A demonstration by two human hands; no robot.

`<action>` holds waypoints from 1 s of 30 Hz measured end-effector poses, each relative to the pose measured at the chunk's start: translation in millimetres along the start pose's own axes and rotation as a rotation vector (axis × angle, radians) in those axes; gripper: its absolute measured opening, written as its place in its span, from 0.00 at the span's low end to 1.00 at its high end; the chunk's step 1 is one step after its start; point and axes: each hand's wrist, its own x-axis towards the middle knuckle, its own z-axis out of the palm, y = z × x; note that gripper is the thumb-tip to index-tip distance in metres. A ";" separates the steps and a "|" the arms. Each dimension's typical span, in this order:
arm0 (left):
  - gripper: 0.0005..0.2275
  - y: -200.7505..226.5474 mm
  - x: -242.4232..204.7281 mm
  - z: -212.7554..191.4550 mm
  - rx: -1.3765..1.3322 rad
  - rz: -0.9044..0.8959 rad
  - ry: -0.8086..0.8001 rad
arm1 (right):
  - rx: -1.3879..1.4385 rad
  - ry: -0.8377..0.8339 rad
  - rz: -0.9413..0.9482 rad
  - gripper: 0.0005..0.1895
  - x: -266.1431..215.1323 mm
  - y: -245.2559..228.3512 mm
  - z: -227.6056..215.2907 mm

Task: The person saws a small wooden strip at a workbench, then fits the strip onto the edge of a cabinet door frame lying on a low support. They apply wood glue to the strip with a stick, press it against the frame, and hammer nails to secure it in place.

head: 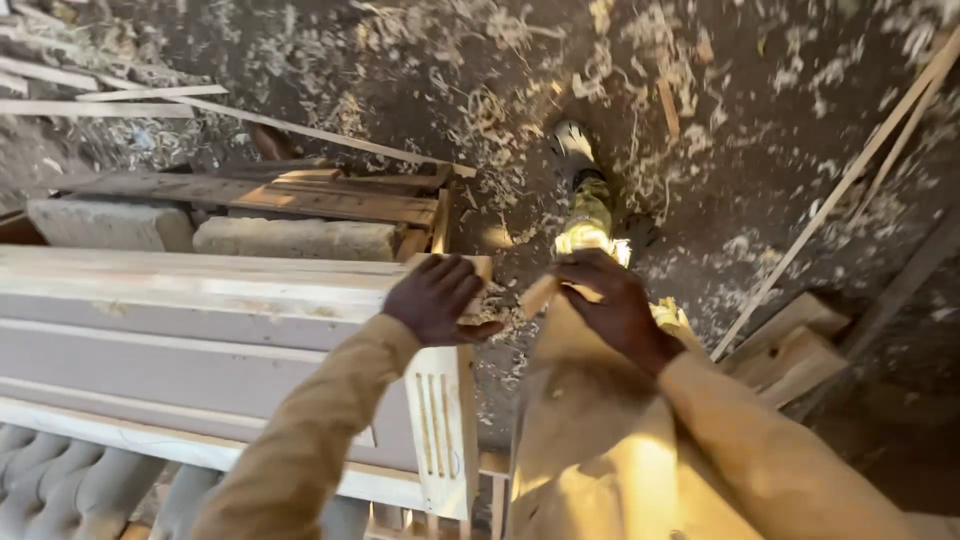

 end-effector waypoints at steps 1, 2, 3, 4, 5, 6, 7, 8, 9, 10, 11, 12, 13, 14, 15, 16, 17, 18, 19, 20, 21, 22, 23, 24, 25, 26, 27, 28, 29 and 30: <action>0.22 2.9 3.6 0.0 -0.003 0.005 -0.032 | 0.025 0.014 0.015 0.12 2.0 7.6 7.2; 0.21 4.9 7.2 0.1 0.041 -0.026 -0.025 | 0.060 0.037 -0.043 0.12 4.9 15.0 14.9; 0.20 10.5 8.8 -0.4 0.060 -0.043 -0.020 | 0.081 0.072 -0.078 0.12 -0.2 16.2 22.7; 0.20 7.4 13.8 -3.2 0.033 -0.024 -0.053 | 0.091 0.098 -0.041 0.12 -2.6 24.3 36.1; 0.18 9.2 19.1 -5.1 0.006 -0.045 -0.025 | 0.141 0.130 -0.087 0.09 -2.7 34.7 46.2; 0.16 10.1 24.2 -9.5 -0.020 -0.067 0.004 | 0.190 0.164 -0.133 0.07 -1.8 42.3 57.5; 0.16 10.9 25.0 -7.6 0.009 -0.078 -0.018 | 0.225 0.165 -0.146 0.07 -1.8 47.3 65.0; 0.16 11.5 25.0 -8.1 0.009 -0.087 -0.005 | 0.252 0.166 -0.177 0.07 -1.2 49.6 73.5; 0.17 11.7 26.3 -5.4 -0.007 -0.090 0.013 | 0.265 0.171 -0.197 0.07 -2.9 52.1 79.1; 0.17 14.1 25.7 -5.6 0.004 -0.094 -0.005 | 0.287 0.176 -0.198 0.07 -1.4 48.6 83.2; 0.16 15.0 26.9 -4.6 0.026 -0.104 -0.004 | 0.283 0.181 -0.212 0.07 0.7 45.4 85.4; 0.15 15.5 28.1 -4.2 0.048 -0.113 -0.002 | 0.279 0.186 -0.226 0.07 3.3 41.7 87.5; 0.15 14.2 22.5 -1.1 0.056 -0.116 -0.017 | 0.295 0.191 -0.225 0.07 3.0 44.0 88.8; 0.16 12.8 16.5 1.1 0.060 -0.126 -0.027 | 0.309 0.186 -0.225 0.08 2.9 45.7 90.6; 0.16 10.5 10.6 3.0 0.067 -0.135 -0.034 | 0.321 0.181 -0.229 0.10 4.1 47.6 92.6; 0.16 10.7 11.8 1.2 0.078 -0.135 -0.046 | 0.337 0.187 -0.232 0.10 4.0 46.4 93.5; 0.17 9.7 13.3 0.9 0.052 -0.104 -0.037 | 0.356 0.190 -0.232 0.10 4.7 46.3 93.7; 0.19 8.8 14.7 0.4 0.026 -0.073 -0.029 | 0.375 0.193 -0.231 0.10 5.3 45.9 94.1; 0.19 9.2 14.9 -0.2 0.028 -0.076 -0.038 | 0.384 0.195 -0.229 0.10 6.2 46.4 93.5; 0.19 9.7 14.9 -1.1 0.043 -0.061 -0.061 | 0.417 0.196 -0.228 0.09 7.1 46.6 93.1; 0.20 7.5 15.1 -1.5 0.059 -0.038 -0.081 | 0.444 0.202 -0.231 0.08 9.9 47.8 93.4; 0.20 7.7 15.4 -2.0 0.063 -0.033 -0.086 | 0.448 0.209 -0.234 0.08 10.7 48.8 95.5; 0.19 8.6 15.7 -1.6 0.030 -0.046 -0.065 | 0.462 0.205 -0.231 0.07 10.7 50.0 96.5; 0.18 9.9 15.7 -1.6 -0.003 -0.059 -0.044 | 0.476 0.200 -0.228 0.07 10.3 50.7 97.6; 0.18 9.6 14.3 -1.0 -0.001 -0.065 -0.050 | 0.483 0.198 -0.225 0.07 11.0 51.5 98.1; 0.18 9.8 13.0 -0.9 0.013 -0.061 -0.032 | 0.479 0.189 -0.228 0.06 11.2 51.8 98.4; 0.18 9.0 12.7 1.4 0.024 -0.051 -0.007 | 0.465 0.182 -0.233 0.06 11.9 53.5 97.0; 0.18 10.8 17.1 -4.6 0.022 -0.051 -0.005 | 0.462 0.181 -0.232 0.06 9.2 53.0 97.4; 0.15 10.2 22.9 -9.4 0.006 -0.033 -0.061 | 0.420 0.145 -0.239 0.08 8.5 53.8 96.5; 0.13 10.0 29.0 -14.8 -0.011 -0.015 -0.117 | 0.378 0.110 -0.244 0.10 7.9 54.1 95.2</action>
